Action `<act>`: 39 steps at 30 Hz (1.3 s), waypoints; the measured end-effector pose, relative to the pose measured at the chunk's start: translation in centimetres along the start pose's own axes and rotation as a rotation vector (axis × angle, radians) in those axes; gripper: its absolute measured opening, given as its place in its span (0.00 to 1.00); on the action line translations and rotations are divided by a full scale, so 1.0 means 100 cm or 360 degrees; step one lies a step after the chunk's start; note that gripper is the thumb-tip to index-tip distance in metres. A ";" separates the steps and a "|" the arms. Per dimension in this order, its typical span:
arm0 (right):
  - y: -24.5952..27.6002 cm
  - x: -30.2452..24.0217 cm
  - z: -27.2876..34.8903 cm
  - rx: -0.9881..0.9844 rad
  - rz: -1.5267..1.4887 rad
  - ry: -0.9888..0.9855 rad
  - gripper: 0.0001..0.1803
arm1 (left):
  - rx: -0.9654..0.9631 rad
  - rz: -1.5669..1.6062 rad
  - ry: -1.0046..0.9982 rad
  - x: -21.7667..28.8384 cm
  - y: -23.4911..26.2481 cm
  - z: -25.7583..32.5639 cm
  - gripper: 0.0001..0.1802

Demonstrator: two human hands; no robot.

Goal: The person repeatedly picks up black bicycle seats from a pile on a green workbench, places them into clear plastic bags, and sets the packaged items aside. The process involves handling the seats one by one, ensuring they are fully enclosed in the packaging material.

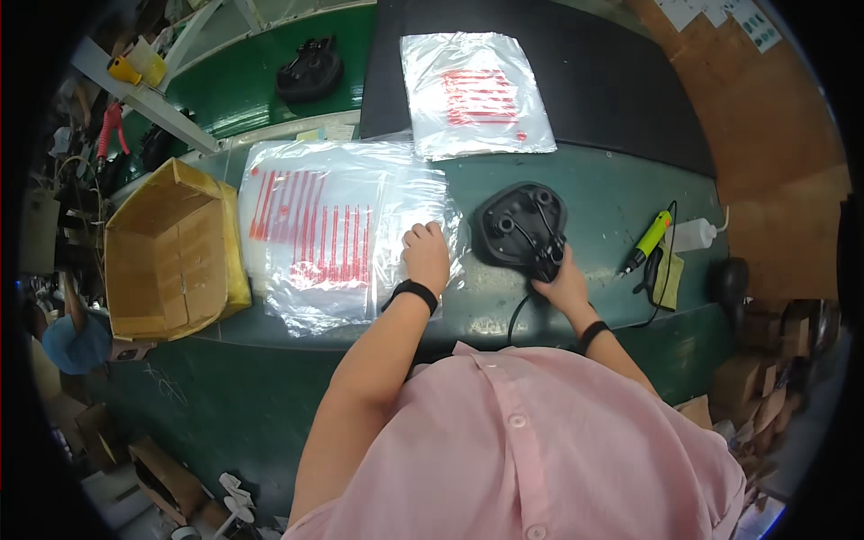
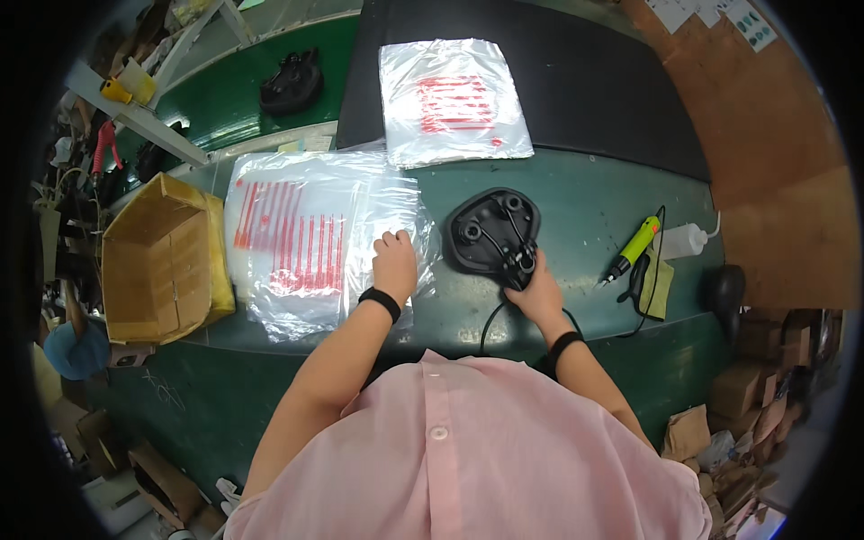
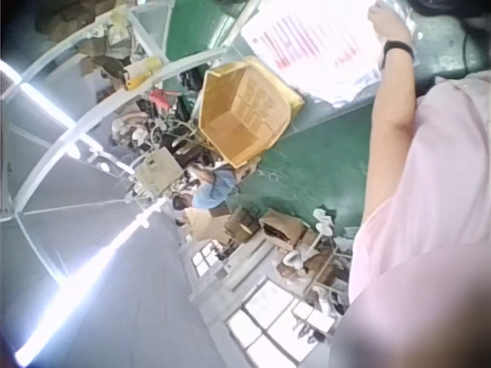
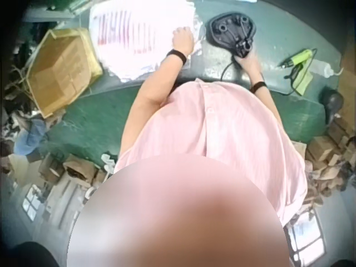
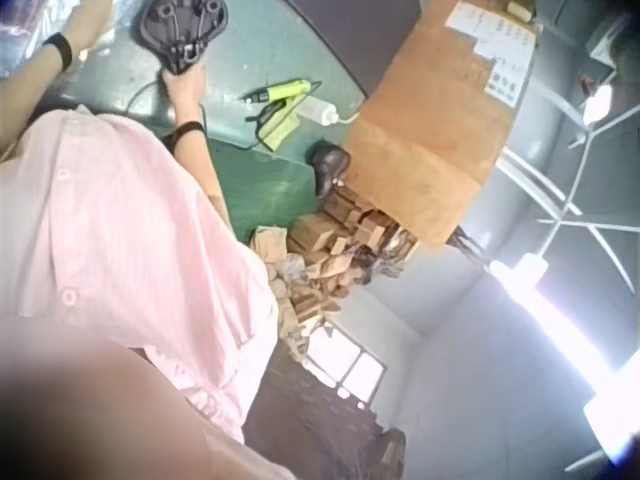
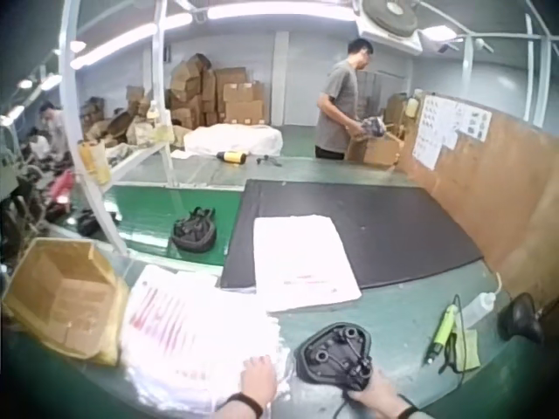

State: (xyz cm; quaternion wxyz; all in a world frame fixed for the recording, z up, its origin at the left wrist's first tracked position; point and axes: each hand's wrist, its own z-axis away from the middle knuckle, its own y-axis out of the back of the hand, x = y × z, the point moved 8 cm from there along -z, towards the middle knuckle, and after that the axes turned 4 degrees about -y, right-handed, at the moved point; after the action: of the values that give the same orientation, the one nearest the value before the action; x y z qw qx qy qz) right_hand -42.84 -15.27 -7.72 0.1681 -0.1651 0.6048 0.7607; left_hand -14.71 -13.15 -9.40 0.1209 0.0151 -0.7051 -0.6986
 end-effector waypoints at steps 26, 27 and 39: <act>0.043 -0.239 0.062 -0.2321 -0.2662 0.0428 0.54 | 0.0154 0.2001 0.0540 -0.109 0.067 0.006 0.09; 0.023 -0.220 0.049 -0.2242 -0.2378 0.0228 0.48 | 0.0191 0.1954 0.0504 -0.107 0.069 0.006 0.09; -0.033 -0.179 -0.016 -0.0569 0.0224 0.0612 0.58 | 0.0436 0.2904 0.1252 -0.179 -0.007 0.040 0.09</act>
State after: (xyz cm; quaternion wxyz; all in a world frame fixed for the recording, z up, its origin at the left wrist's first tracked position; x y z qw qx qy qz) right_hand -25.35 -17.11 -2.73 -0.0351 -0.2912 0.4916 0.8199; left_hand 1.76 -5.86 -12.77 0.8321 -0.2877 -0.4313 -0.1971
